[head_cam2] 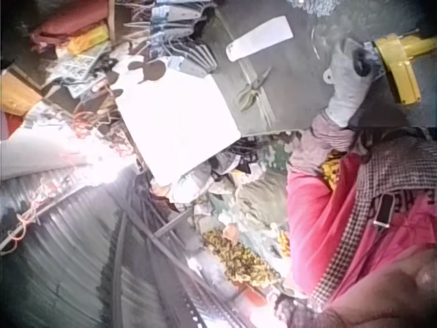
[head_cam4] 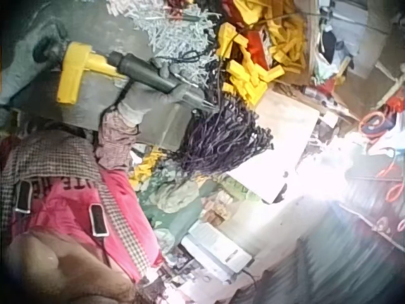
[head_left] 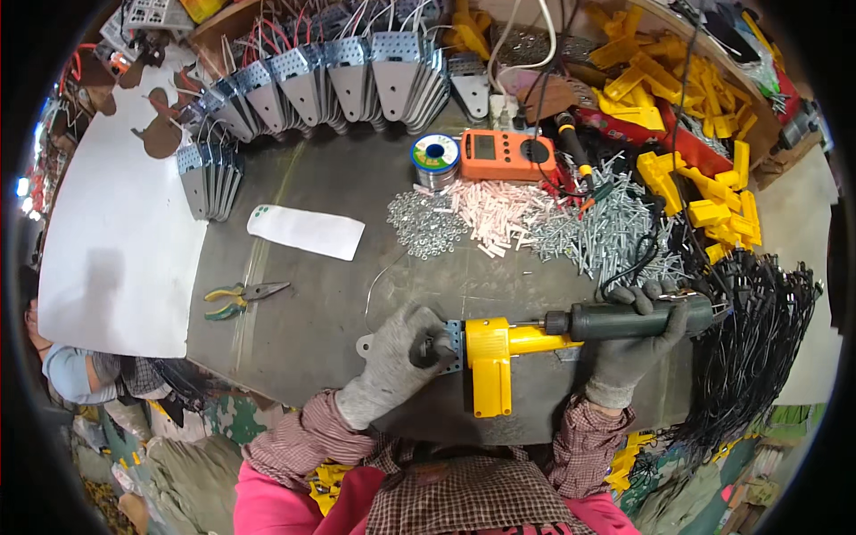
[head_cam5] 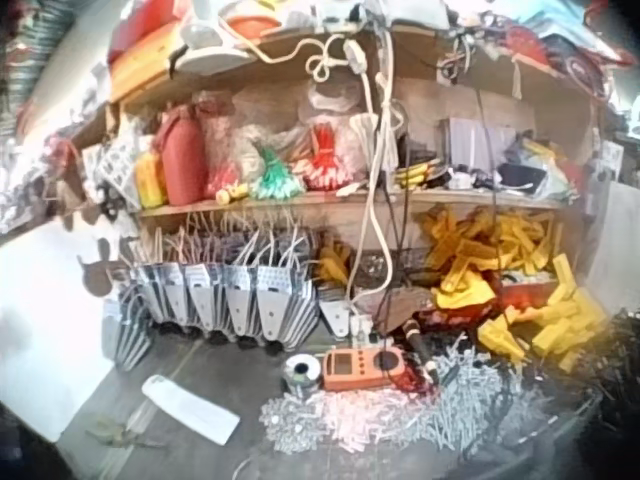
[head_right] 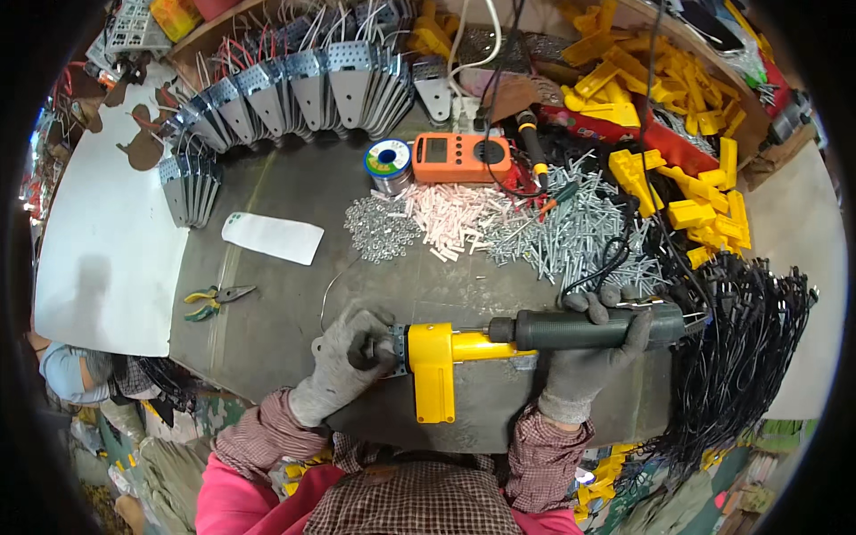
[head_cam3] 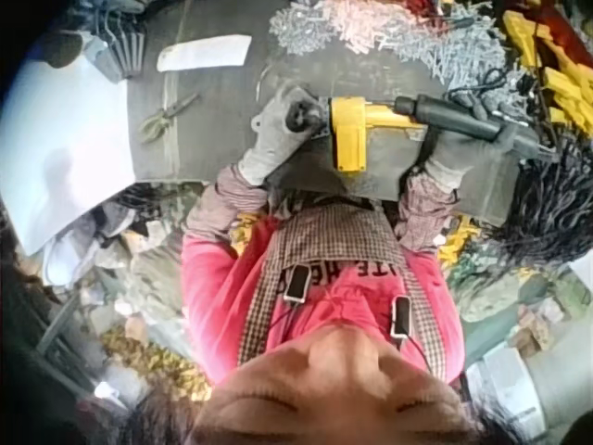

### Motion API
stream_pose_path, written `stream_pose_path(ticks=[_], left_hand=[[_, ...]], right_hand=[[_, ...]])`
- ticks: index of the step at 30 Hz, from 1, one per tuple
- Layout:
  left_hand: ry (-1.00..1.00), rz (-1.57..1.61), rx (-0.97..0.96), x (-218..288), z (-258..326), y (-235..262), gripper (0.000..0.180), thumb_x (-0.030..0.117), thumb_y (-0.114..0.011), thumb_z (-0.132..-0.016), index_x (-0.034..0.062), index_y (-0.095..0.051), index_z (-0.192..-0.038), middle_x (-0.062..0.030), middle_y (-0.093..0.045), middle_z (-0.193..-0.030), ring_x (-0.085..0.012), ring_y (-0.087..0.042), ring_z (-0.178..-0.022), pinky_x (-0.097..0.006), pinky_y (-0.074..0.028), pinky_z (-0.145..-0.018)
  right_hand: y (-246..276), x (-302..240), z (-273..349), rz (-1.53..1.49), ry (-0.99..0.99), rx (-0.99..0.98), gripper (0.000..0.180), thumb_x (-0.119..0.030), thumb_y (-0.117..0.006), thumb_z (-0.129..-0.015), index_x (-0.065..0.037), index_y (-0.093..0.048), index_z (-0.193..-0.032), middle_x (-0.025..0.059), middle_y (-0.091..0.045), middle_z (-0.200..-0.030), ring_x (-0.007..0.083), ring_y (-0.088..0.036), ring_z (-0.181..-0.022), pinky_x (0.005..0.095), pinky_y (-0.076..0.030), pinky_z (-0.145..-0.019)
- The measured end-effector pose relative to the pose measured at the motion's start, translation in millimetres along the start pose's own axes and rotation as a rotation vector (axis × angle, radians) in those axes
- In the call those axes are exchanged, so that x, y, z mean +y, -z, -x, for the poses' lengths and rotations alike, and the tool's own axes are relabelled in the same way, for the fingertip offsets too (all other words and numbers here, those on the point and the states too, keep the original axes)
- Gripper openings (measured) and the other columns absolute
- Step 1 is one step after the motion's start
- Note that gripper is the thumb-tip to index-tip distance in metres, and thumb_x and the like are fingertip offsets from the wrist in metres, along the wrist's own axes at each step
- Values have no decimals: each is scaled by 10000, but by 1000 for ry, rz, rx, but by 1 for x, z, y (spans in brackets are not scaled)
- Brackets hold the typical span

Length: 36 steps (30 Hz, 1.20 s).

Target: The person assembles electronic and metal components by soldering wiring harnesses with a soldering iron and fastening yellow plastic housings and metal plates together with screws using an electric screwdriver.

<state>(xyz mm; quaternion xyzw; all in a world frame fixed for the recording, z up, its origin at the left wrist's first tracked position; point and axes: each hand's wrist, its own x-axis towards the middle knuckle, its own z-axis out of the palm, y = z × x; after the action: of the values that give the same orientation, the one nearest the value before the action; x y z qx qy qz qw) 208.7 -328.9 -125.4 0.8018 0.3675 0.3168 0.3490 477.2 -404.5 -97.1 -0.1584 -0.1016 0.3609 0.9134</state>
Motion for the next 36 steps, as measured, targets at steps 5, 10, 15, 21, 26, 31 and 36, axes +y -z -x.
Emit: stream_pose_path(ticks=[5, 10, 15, 21, 26, 31, 36], left_hand=[[26, 6, -31, 1, 0, -2, 317, 74, -759, -684, 72, -570, -938, -111, -584, -947, -331, -600, -888, -416, -508, -747], [-2, 5, -35, -1, -2, 1, 311, 89, -745, -686, 61, -574, -945, -115, -604, -989, -330, -607, -917, -430, -512, -769], [-39, 12, -40, -13, 1, -5, 327, 100, -751, -683, 66, -580, -960, -115, -608, -1033, -336, -611, -923, -434, -514, -776], [-31, -17, -85, -8, 0, -1, 318, 137, -757, -708, 74, -577, -962, -112, -608, -1063, -336, -611, -929, -436, -510, -792], [-62, -15, -85, -10, 1, -2, 270, 157, -730, -762, 89, -566, -966, -107, -607, -1068, -325, -608, -937, -438, -505, -797], [-106, -8, -124, -9, -2, 1, 247, 142, -700, -788, 84, -556, -980, -93, -607, -1077, -317, -602, -960, -434, -499, -817], [-135, -7, -120, -14, -1, -2, 299, 118, -704, -770, 81, -560, -1029, -95, -603, -1112, -328, -597, -1011, -434, -495, -832]], right_hand=[[7, -6, -4, -11, -33, 8, 240, -292, -621, -956, -129, -519, -1100, 4, -506, -907, 111, -532, -755, 335, -449, -846], [10, -10, -5, -67, -40, 10, 275, -274, -672, -912, -134, -516, -1090, -19, -500, -899, 89, -532, -755, 329, -445, -841], [8, -5, -4, -76, -47, 10, 286, -268, -672, -915, -122, -510, -1099, -17, -490, -889, 87, -532, -744, 332, -445, -841], [7, 8, -5, -162, -104, -47, 241, -198, -673, -906, -92, -500, -1035, 6, -516, -858, 110, -543, -739, 312, -450, -814], [5, 12, -4, -179, -99, -45, 263, -235, -687, -910, -99, -507, -1046, -1, -515, -848, 103, -527, -729, 307, -434, -807], [4, 11, -3, -158, -88, -35, 266, -202, -716, -887, -85, -509, -1006, -1, -535, -837, 109, -533, -726, 294, -445, -798], [10, 13, -4, -177, -72, -35, 271, -299, -670, -933, -108, -519, -1051, 2, -493, -849, 106, -507, -722, 317, -416, -808]])
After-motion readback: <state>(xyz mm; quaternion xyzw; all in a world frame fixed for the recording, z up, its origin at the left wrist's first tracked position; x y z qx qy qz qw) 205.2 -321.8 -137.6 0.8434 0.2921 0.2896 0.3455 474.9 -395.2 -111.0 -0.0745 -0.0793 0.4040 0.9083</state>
